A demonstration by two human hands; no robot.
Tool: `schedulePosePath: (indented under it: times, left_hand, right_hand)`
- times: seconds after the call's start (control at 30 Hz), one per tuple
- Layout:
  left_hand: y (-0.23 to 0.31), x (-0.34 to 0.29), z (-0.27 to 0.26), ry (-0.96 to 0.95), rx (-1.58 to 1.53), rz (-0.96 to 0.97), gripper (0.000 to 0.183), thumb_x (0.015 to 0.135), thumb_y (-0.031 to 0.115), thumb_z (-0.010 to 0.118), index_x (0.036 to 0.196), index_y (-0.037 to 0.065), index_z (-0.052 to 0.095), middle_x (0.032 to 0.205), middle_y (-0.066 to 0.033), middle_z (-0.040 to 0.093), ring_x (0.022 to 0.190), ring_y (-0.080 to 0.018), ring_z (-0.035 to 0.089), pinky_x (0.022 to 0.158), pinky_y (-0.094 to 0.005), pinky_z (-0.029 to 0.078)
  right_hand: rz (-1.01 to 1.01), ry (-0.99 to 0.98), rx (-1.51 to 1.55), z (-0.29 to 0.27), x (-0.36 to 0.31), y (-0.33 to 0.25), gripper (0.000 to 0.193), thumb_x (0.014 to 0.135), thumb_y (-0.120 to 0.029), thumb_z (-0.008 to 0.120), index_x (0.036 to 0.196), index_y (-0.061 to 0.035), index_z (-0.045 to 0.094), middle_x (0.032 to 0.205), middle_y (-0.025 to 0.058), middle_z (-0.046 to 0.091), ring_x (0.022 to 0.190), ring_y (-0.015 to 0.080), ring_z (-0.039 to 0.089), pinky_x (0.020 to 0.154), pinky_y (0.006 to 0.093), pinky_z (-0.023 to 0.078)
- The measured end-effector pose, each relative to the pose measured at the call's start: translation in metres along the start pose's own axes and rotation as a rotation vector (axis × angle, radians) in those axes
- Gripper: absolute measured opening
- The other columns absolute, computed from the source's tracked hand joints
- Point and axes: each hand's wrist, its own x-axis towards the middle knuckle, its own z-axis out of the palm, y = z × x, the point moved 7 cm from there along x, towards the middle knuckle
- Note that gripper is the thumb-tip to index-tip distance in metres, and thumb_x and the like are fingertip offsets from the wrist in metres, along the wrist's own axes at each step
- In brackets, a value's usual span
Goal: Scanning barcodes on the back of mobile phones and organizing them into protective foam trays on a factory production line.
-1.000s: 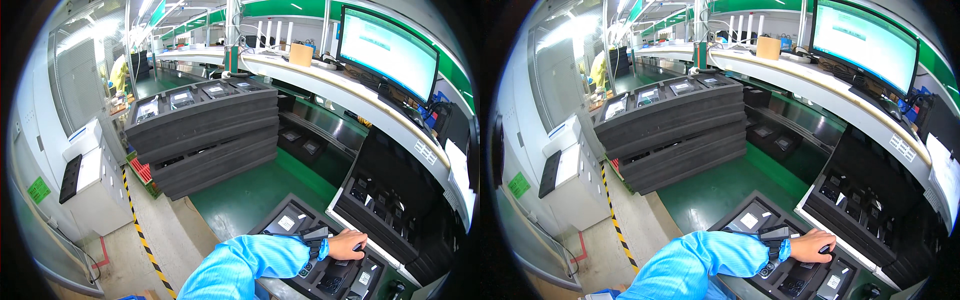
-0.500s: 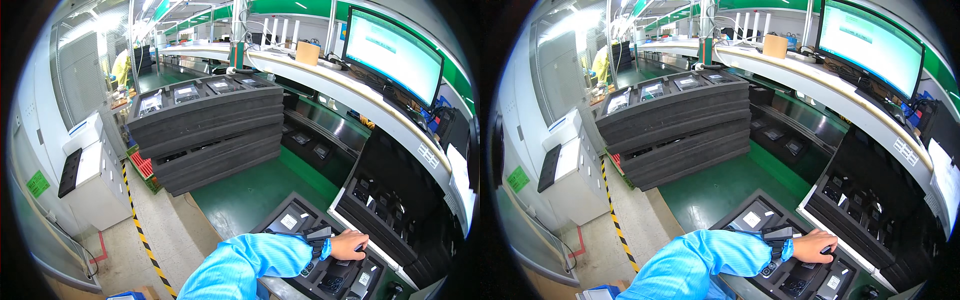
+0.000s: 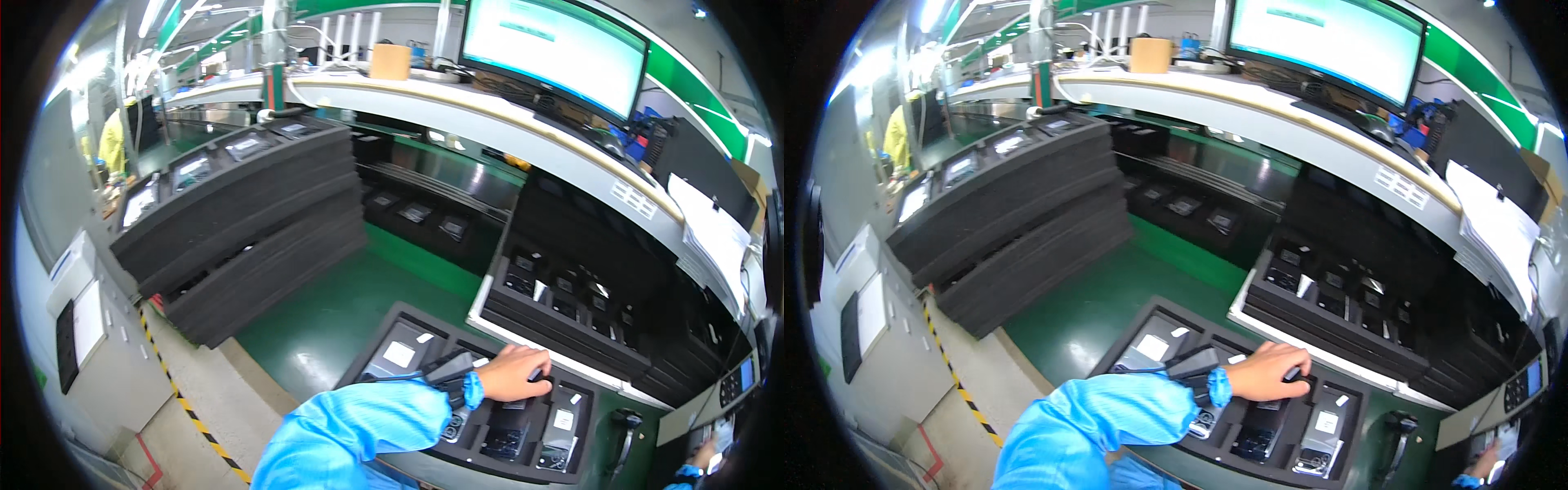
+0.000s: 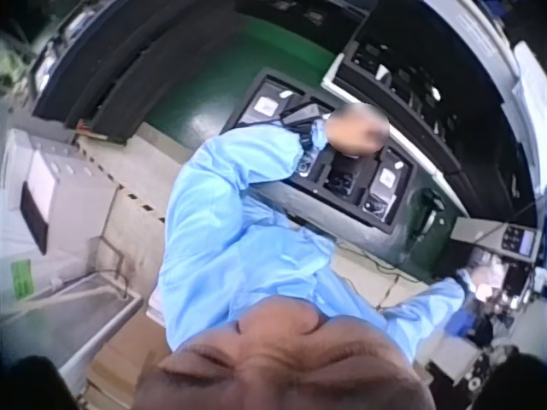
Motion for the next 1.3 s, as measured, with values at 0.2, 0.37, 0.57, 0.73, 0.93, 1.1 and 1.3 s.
schedulePosePath:
  times: [0.2, 0.37, 0.57, 0.73, 0.93, 1.1, 1.3]
  left_hand:
    - [-0.002, 0.002, -0.004, 0.118, -0.011, 0.126, 0.03, 0.084, 0.031, 0.074, 0.096, 0.008, 0.058, 0.095, -0.0116, 0.066, 0.093, -0.0348, 0.064, 0.084, -0.0443, 0.049]
    - [-0.004, 0.004, -0.008, 0.069, -0.119, 0.077, 0.03, 0.086, 0.032, 0.072, 0.097, 0.007, 0.058, 0.094, -0.0115, 0.064, 0.089, -0.0337, 0.062, 0.084, -0.0434, 0.046]
    - [-0.005, 0.005, -0.009, -0.052, -0.164, -0.036, 0.029, 0.088, 0.021, 0.074, 0.1, 0.005, 0.054, 0.108, -0.0137, 0.068, 0.104, -0.0294, 0.065, 0.093, -0.0411, 0.049]
    - [0.004, -0.001, -0.007, -0.046, 0.031, 0.073, 0.037, 0.092, 0.04, 0.066, 0.107, 0.008, 0.058, 0.114, -0.0135, 0.059, 0.11, -0.0332, 0.056, 0.1, -0.0454, 0.041]
    - [0.007, -0.008, 0.008, -0.071, 0.273, 0.107, 0.037, 0.092, 0.041, 0.064, 0.117, 0.013, 0.064, 0.136, -0.0195, 0.052, 0.131, -0.038, 0.046, 0.112, -0.0494, 0.031]
    - [0.005, -0.012, 0.013, -0.091, 0.371, 0.137, 0.038, 0.091, 0.037, 0.067, 0.121, 0.014, 0.066, 0.14, -0.021, 0.051, 0.134, -0.0392, 0.043, 0.115, -0.0508, 0.028]
    - [0.002, -0.009, -0.006, -0.114, 0.241, 0.124, 0.044, 0.09, 0.031, 0.067, 0.127, 0.008, 0.061, 0.13, -0.0174, 0.056, 0.128, -0.0371, 0.05, 0.11, -0.0482, 0.038]
  right_hand:
    - [0.456, -0.577, 0.805, 0.108, -0.314, -0.178, 0.02, 0.099, -0.019, 0.058, 0.113, -0.0067, 0.067, 0.068, -0.0071, 0.047, 0.05, 0.001, 0.038, 0.039, 0.0186, 0.028]
    - [0.235, -1.295, 0.222, 0.147, -0.444, -0.378, 0.023, 0.1, -0.027, 0.065, 0.099, -0.0055, 0.073, 0.068, -0.0008, 0.062, 0.051, 0.0045, 0.051, 0.043, 0.0222, 0.039]
    - [-0.095, -1.864, -0.045, 0.177, -0.527, -0.442, 0.044, 0.097, -0.043, 0.067, 0.085, -0.0014, 0.071, 0.065, 0.0018, 0.064, 0.054, 0.0094, 0.056, 0.05, 0.0288, 0.045]
    - [-0.172, -1.437, -0.006, 0.176, -0.494, -0.413, 0.036, 0.092, -0.036, 0.076, 0.078, -0.0029, 0.072, 0.062, 0.0001, 0.062, 0.055, 0.0078, 0.055, 0.051, 0.0273, 0.045]
    - [-0.213, -0.138, -0.209, 0.113, -0.385, -0.297, 0.045, 0.081, -0.018, 0.077, 0.119, 0.0001, 0.062, 0.109, 0.0194, 0.063, 0.106, 0.0377, 0.057, 0.094, 0.0495, 0.044]
    - [0.07, -0.497, -0.029, 0.141, -0.367, -0.234, 0.051, 0.079, -0.016, 0.078, 0.121, 0.0066, 0.061, 0.102, 0.0137, 0.069, 0.085, 0.0213, 0.064, 0.076, 0.0364, 0.051]
    - [0.483, -0.762, 0.636, 0.148, -0.409, -0.312, 0.029, 0.093, -0.017, 0.066, 0.116, -0.0009, 0.06, 0.079, 0.0012, 0.056, 0.058, 0.0104, 0.051, 0.05, 0.0254, 0.045]
